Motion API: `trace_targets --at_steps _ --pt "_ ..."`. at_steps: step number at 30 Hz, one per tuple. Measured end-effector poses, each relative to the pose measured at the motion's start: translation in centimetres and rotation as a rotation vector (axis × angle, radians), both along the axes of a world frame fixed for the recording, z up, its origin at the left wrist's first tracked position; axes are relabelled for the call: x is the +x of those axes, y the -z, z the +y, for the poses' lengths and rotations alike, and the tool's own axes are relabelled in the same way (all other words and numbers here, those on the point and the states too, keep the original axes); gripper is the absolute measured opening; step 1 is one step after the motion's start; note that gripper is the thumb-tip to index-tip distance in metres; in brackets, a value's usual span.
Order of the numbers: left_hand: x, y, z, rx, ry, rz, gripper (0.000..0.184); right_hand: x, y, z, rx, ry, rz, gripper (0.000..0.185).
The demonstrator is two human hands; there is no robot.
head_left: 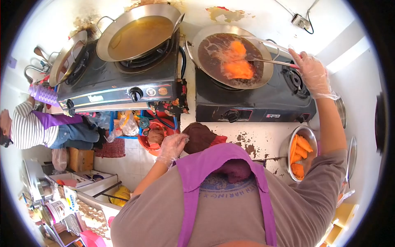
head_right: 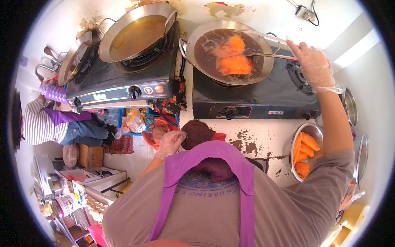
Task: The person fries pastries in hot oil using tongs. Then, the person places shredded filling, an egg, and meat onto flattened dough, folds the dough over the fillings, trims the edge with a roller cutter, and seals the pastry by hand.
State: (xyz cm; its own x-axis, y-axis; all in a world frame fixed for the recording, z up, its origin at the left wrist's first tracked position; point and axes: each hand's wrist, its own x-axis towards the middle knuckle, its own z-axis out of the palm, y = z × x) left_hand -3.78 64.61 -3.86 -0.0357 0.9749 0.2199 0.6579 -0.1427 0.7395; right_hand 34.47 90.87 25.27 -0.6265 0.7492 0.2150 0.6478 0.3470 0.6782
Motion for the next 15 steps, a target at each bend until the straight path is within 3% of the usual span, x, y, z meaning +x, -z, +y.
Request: trace_targets --at_steps 10,15 --pt "0.0 -0.1 0.2 0.002 -0.006 -0.012 0.01 -2.2 4.5 1.4 -0.001 -0.138 -0.003 0.066" --pt "0.0 -0.2 0.2 -0.003 -0.015 0.001 0.009 -4.2 4.1 0.9 -0.028 -0.129 -0.052 0.065"
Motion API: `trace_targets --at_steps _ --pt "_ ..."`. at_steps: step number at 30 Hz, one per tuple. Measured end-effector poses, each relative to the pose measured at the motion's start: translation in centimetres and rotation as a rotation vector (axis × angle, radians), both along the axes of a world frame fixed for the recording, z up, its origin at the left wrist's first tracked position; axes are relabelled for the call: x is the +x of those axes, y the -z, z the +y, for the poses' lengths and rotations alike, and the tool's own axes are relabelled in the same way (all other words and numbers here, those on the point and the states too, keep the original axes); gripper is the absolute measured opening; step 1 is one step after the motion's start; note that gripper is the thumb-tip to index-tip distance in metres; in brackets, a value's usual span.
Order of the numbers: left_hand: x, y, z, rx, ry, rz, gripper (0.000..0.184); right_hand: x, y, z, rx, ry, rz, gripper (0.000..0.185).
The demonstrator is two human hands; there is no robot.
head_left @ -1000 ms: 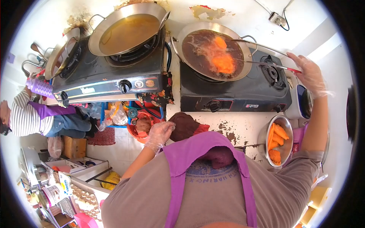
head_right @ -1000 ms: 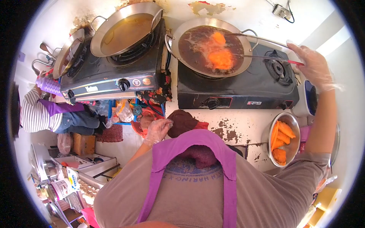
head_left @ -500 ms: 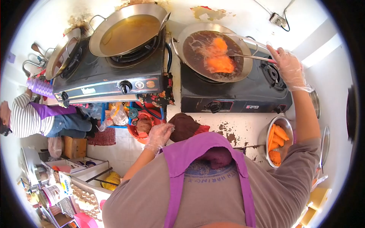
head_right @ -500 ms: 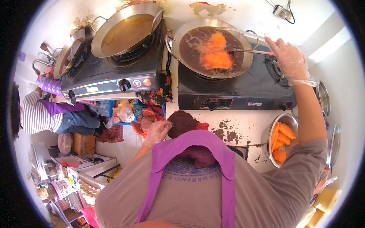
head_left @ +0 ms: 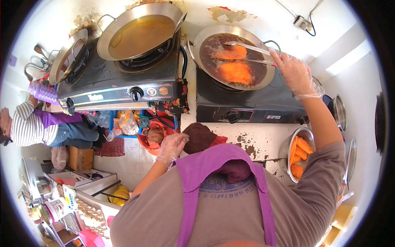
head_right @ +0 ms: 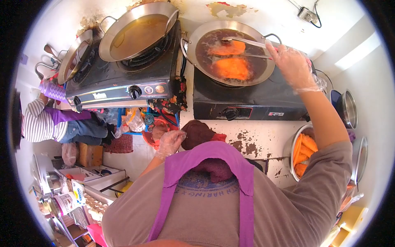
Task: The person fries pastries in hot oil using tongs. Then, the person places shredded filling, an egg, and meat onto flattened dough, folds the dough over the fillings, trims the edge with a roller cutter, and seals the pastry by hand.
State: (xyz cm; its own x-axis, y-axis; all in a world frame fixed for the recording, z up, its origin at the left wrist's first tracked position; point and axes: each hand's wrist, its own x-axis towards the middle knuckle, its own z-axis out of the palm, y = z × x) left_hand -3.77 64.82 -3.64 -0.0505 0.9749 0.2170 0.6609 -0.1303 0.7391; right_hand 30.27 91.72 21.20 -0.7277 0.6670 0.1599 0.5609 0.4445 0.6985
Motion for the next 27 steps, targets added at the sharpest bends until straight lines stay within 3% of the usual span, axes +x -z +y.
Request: trace_targets --at_steps 11,15,22,27 --pt "-0.2 0.5 0.3 0.014 0.0 -0.022 0.01 -3.7 -5.2 3.8 0.025 -0.226 -0.11 0.04" --pt "-0.5 -0.1 0.3 -0.019 -0.024 0.027 0.01 -7.3 -9.4 3.8 -0.102 0.027 -0.146 0.035" --pt "-1.1 -0.2 0.4 -0.035 -0.055 -0.006 0.012 -10.0 -14.2 8.4 -0.564 0.304 -0.284 0.042" --pt "-1.9 -0.1 0.3 -0.043 -0.109 0.021 0.013 -6.8 -13.3 15.3 -0.838 0.524 -0.015 0.063"
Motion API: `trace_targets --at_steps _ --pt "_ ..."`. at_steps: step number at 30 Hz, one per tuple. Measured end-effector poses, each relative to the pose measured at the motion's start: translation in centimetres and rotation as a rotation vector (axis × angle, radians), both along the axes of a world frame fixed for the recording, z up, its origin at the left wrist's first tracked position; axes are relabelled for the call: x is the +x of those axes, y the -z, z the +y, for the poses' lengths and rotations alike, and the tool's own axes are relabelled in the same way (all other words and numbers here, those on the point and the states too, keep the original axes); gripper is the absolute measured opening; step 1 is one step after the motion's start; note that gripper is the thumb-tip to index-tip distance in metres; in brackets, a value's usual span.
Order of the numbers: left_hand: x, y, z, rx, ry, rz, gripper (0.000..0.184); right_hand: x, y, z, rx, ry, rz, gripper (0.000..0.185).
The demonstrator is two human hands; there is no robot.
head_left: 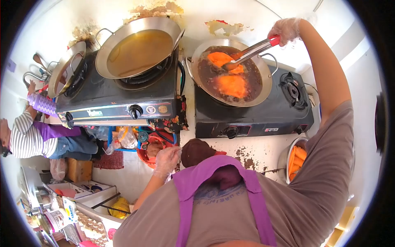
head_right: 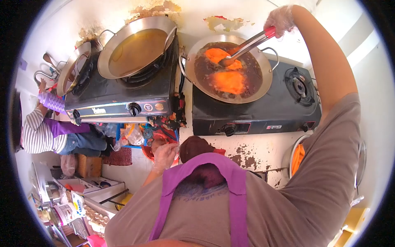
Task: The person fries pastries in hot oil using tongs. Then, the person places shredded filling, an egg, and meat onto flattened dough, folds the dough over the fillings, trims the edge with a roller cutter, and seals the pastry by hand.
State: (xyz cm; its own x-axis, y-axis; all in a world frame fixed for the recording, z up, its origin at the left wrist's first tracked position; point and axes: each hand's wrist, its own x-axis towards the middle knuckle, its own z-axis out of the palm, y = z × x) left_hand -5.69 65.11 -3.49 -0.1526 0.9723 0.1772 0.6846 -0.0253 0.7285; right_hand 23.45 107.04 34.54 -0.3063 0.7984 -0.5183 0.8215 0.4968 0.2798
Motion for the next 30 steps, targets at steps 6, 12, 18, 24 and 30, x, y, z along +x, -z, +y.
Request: trace_targets --at_steps 6,12,18,24,30 --pt "-0.5 0.8 0.0 0.054 -0.01 0.01 0.014 3.3 -0.1 1.7 0.059 0.143 0.219 0.063" --pt "0.2 -0.3 0.5 0.148 0.009 0.038 0.014 5.4 0.6 0.3 0.135 0.189 0.228 0.062" --pt "0.1 0.2 0.1 0.095 0.029 0.0 0.014 10.8 0.1 -2.8 0.09 0.127 0.429 0.061" --pt "0.5 -0.4 0.3 0.077 0.047 -0.023 0.011 8.0 0.0 -16.4 0.236 0.149 0.217 0.068" --pt "1.1 -0.2 0.4 0.088 0.087 0.004 0.009 8.8 4.5 -23.6 0.373 -0.194 0.206 0.067"
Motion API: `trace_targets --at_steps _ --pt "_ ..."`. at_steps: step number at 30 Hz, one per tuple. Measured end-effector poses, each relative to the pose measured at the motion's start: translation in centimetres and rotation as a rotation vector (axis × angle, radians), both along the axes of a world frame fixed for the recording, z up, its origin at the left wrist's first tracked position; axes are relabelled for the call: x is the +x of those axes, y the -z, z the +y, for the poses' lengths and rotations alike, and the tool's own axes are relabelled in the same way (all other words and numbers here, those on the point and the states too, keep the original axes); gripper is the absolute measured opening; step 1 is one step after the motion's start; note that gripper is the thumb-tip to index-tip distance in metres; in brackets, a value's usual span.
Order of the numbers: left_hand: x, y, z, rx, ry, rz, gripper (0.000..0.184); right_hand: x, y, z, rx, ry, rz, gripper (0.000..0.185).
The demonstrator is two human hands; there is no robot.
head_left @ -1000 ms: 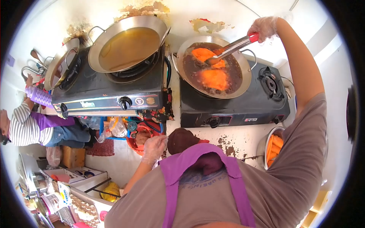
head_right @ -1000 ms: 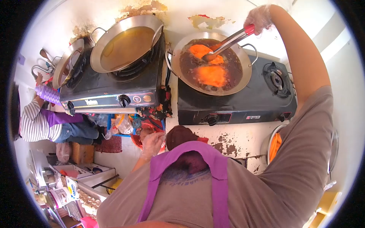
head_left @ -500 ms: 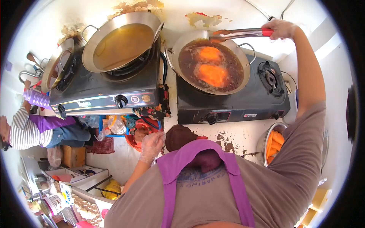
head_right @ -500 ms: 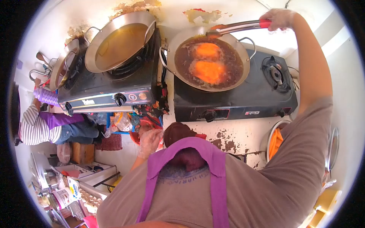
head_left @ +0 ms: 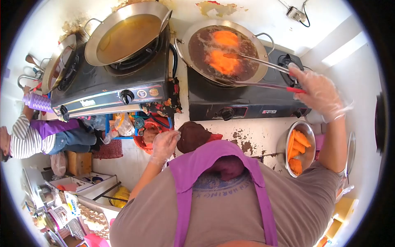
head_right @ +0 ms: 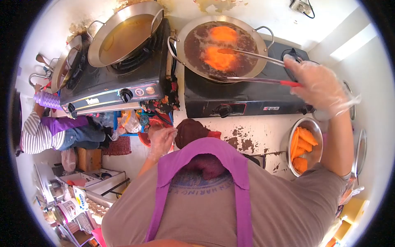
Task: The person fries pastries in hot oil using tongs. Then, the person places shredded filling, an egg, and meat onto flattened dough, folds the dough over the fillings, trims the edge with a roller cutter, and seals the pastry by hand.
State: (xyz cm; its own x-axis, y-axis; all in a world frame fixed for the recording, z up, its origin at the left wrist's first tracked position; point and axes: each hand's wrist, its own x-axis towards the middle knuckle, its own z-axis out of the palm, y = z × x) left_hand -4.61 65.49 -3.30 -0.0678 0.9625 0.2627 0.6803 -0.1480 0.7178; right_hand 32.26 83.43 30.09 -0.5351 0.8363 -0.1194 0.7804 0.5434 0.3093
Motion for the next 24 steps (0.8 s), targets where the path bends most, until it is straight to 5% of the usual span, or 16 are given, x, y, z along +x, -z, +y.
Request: trace_targets --at_steps 3,8,20,24 --pt "0.3 -0.1 -0.1 0.0 0.024 -0.037 0.008 -0.7 3.5 -2.2 0.148 0.037 -0.046 0.072" --pt "0.5 -0.8 -0.6 -0.053 0.036 -0.043 0.007 -1.7 7.5 -3.7 0.343 -0.048 -0.091 0.049" --pt "0.8 -0.5 -1.2 -0.045 0.024 -0.069 0.009 -3.8 10.2 -2.9 0.351 -0.038 -0.086 0.059" --pt "0.8 -0.7 -1.3 -0.059 0.012 -0.043 0.01 -3.3 9.6 -1.9 0.385 -0.07 -0.092 0.047"
